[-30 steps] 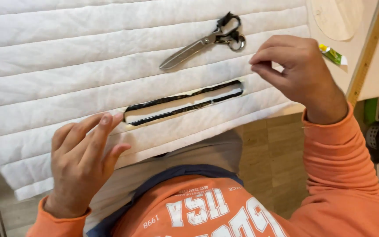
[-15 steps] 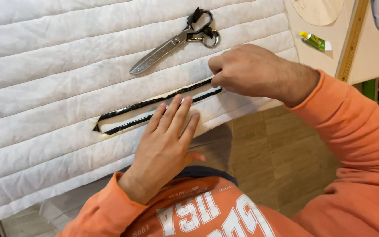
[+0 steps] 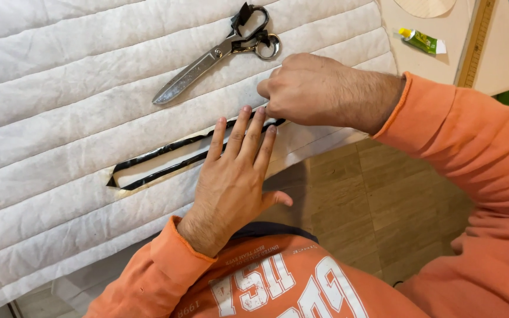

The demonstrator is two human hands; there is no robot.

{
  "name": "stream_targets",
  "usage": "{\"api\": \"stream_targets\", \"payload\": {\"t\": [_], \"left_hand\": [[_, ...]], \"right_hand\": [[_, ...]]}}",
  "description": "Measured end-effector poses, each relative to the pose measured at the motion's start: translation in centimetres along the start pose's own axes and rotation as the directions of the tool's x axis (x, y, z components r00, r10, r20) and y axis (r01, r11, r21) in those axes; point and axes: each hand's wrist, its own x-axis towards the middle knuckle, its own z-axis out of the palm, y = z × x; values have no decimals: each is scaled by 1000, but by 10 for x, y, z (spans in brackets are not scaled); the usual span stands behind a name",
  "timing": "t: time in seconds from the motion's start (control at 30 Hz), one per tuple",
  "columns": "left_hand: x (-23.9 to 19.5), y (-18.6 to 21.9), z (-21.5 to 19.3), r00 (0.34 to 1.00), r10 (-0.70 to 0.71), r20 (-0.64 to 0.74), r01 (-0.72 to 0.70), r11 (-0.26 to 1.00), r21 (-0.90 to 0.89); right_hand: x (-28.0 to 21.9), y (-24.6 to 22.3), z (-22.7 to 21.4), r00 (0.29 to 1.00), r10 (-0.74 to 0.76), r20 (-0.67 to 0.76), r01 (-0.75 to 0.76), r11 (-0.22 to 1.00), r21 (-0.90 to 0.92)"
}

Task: Applying glue to a strap, attaching it to a quilted base, and trimming a circular piece of material with scissors.

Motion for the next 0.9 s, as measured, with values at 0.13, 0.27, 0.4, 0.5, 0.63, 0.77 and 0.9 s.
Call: {"api": "stream_targets", "payload": {"t": [0.13,0.27,0.4,0.5,0.63,0.77,0.9], "left_hand": [[1,0,1,1000,-1,19,1,1000,-13],[1,-2,3,1000,-2,26,3,999,-37],[1,-3,5,999,-2,36,3,1000,-26],[1,-4,7,999,-12,40,13,1000,-18],[0,-4,9,1000,0,29,0,1000,-24],[1,-3,7,999,-4,45,4,1000,-9],[1,-3,6,999,-6,38,6,1000,-2]], "right_hand": [[-7,1,-4,999,-22,-24,22,999,23],[-19,6,4,981,-21,-194,29,999,35],[-32,7,13,944,9,-331,45,987,154],[-40,8,24,910,71,-408,48,961,273],[-45,4,34,834,135,-535,86,927,366],[-46,3,41,786,151,-600,114,918,381],[-45,-3,49,742,172,-648,124,915,384]]}}
